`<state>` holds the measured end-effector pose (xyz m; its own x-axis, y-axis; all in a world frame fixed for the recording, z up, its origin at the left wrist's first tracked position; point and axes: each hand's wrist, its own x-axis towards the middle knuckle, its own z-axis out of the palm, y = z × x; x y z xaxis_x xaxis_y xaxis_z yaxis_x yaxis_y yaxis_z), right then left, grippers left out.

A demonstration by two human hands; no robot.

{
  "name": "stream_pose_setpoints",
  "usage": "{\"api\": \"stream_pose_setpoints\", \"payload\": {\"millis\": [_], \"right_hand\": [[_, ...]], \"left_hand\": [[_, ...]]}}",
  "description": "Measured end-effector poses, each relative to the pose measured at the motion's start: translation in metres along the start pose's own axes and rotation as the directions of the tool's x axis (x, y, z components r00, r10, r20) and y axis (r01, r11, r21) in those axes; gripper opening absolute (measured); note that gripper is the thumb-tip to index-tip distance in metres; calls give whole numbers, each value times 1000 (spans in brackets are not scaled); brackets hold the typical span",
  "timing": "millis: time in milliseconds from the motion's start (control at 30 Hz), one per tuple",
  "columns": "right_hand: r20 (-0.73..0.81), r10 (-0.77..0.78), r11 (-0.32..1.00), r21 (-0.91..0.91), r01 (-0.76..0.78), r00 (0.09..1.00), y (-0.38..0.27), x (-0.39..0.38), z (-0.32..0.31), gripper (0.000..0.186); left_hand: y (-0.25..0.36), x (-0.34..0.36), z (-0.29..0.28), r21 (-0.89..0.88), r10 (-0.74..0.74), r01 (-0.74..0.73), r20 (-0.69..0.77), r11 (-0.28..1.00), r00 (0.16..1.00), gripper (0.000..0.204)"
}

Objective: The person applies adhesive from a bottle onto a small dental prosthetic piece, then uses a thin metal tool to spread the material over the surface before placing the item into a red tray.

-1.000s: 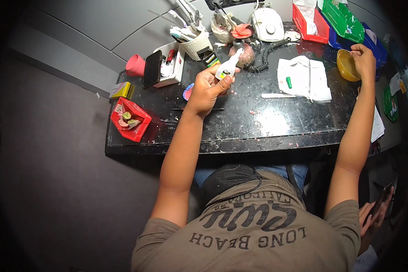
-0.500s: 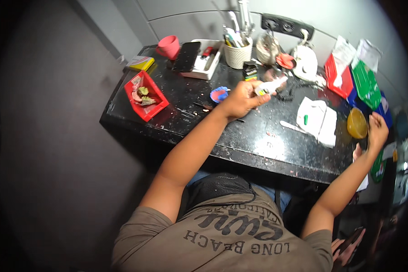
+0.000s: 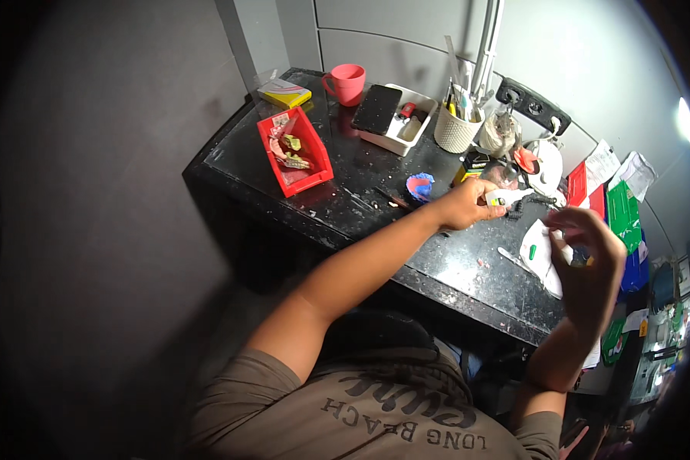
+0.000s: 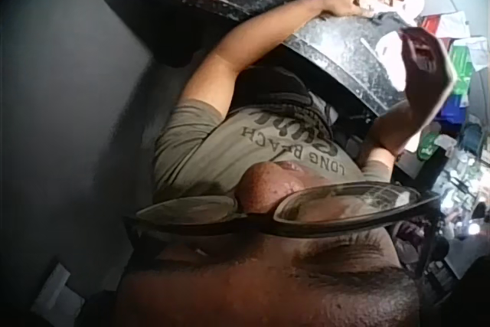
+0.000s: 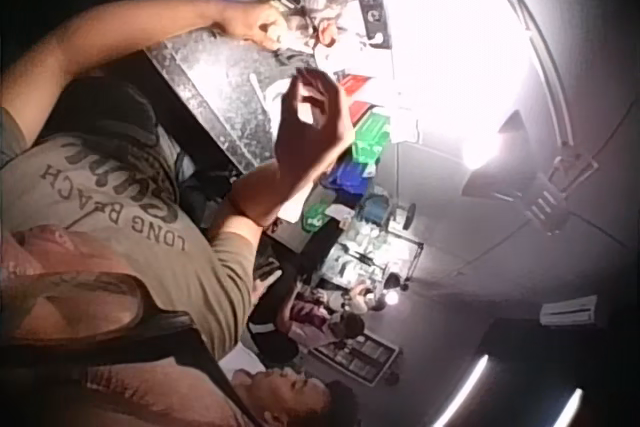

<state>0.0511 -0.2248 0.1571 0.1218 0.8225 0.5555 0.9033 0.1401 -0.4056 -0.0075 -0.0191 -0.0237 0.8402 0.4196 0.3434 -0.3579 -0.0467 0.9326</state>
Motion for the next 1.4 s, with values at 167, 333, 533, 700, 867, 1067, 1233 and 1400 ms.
{"api": "stream_pose_setpoints", "payload": {"millis": [167, 333, 533, 700, 867, 1067, 1233, 1400], "right_hand": [[447, -263, 965, 103, 242, 855, -74, 56, 79, 25], [533, -556, 816, 205, 540, 638, -129, 144, 201, 20], [608, -343, 770, -255, 585, 716, -103, 289, 311, 8], [780, -421, 490, -234, 840, 463, -58, 378, 411, 14], [612, -418, 840, -21, 542, 671, -74, 377, 449, 32], [707, -492, 818, 175, 548, 509, -108, 349, 467, 63], [730, -437, 870, 193, 454, 526, -120, 339, 450, 61], [682, -447, 837, 92, 539, 579, -103, 358, 460, 59]], "left_hand": [[9, 16, 5, 405, 261, -309, 171, 861, 950, 45], [-49, -3, -33, 650, 156, -197, 121, 734, 980, 68], [9, -16, -15, 536, 216, -247, 122, 807, 969, 71], [13, -17, -10, 495, 257, -298, 152, 816, 955, 69], [4, -22, -16, 430, 263, -299, 142, 852, 954, 66], [1, -32, -22, 377, 275, -303, 128, 875, 953, 63], [0, -30, -19, 323, 297, -324, 131, 889, 946, 61], [0, -24, -10, 264, 311, -336, 133, 904, 941, 58]]}}
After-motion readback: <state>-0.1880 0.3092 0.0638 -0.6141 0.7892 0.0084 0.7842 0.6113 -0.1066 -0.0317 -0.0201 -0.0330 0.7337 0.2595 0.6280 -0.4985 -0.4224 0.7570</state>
